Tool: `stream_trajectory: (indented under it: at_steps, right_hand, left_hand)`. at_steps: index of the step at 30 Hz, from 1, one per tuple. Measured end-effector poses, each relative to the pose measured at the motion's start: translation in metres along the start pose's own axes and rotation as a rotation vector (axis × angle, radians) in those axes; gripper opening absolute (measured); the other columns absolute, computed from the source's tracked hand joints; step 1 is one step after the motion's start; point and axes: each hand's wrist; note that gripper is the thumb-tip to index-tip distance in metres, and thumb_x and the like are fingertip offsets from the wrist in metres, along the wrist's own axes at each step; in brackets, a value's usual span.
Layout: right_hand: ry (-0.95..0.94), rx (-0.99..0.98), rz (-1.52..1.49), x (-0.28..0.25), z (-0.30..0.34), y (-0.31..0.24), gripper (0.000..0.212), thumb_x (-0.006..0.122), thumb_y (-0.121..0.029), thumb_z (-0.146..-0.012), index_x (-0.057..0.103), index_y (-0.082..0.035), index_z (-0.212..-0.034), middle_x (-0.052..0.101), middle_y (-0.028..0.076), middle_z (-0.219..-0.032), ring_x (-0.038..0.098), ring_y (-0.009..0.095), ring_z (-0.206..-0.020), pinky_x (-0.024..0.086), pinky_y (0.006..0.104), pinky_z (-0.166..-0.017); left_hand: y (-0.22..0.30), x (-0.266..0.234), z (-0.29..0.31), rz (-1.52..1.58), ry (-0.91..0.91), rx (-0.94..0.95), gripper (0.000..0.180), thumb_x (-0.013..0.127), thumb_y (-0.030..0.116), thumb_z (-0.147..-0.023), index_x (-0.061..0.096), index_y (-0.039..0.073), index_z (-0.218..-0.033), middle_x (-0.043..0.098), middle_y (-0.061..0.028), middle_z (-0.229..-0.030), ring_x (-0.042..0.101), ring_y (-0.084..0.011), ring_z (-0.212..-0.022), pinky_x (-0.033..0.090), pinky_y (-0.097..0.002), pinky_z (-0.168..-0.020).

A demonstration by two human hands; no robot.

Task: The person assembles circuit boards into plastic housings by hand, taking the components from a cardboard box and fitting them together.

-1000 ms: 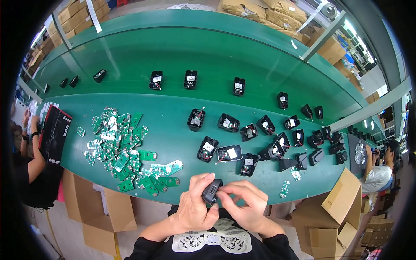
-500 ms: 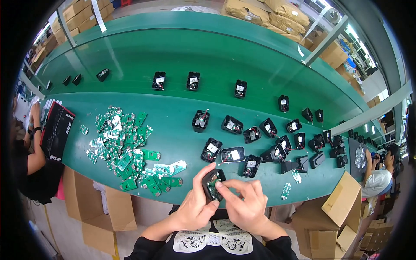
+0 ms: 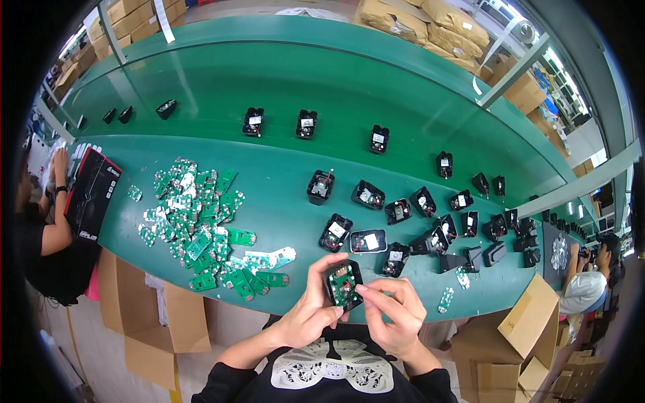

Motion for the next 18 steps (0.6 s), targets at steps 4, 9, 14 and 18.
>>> stream_trajectory:
  at_steps: [4,9,14,18]
  right_hand:
    - [-0.049,-0.010,0.062,0.005,-0.009,-0.001,0.032,0.061,0.011,-0.062,0.067,-0.004,-0.089,0.060,0.008,-0.083,0.055,0.017,-0.065,0.042,0.0234,-0.049]
    - [-0.050,-0.066,0.100,0.019,-0.012,0.000,0.037,0.059,0.011,-0.059,0.067,-0.006,-0.091,0.060,0.007,-0.083,0.054,0.017,-0.063,0.041,0.0232,-0.046]
    - [-0.103,-0.078,0.126,0.026,-0.021,-0.001,0.039,0.059,0.009,-0.058,0.067,-0.008,-0.092,0.060,0.005,-0.080,0.054,0.017,-0.062,0.041,0.0232,-0.046]
    - [-0.122,-0.034,0.065,0.030,-0.033,-0.003,0.031,0.062,0.007,-0.060,0.067,-0.006,-0.088,0.061,0.006,-0.078,0.056,0.017,-0.064,0.043,0.0250,-0.053]
  left_hand:
    - [0.004,-0.009,-0.002,-0.033,0.017,-0.020,0.071,0.040,-0.001,-0.074,0.005,0.007,-0.135,0.041,-0.0156,-0.104,0.050,-0.0146,-0.066,0.043,-0.0240,-0.051]
    - [0.011,-0.017,0.000,-0.048,0.028,-0.071,0.071,0.041,-0.001,-0.075,0.006,0.007,-0.135,0.041,-0.0153,-0.104,0.052,-0.0149,-0.067,0.045,-0.0246,-0.054]
    - [0.003,-0.020,0.002,-0.406,0.104,0.157,0.068,0.044,0.000,-0.075,0.008,-0.001,-0.132,0.041,-0.0227,-0.115,0.055,-0.0263,-0.083,0.044,-0.0341,-0.076]
    - [0.003,-0.028,-0.001,-0.429,0.102,0.146,0.067,0.045,0.001,-0.075,0.008,-0.003,-0.131,0.041,-0.0255,-0.117,0.055,-0.0302,-0.089,0.042,-0.0361,-0.081]
Point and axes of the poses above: each hand's wrist, its own z-axis away from the middle knuckle, its own x-axis out of the palm, y = z × x
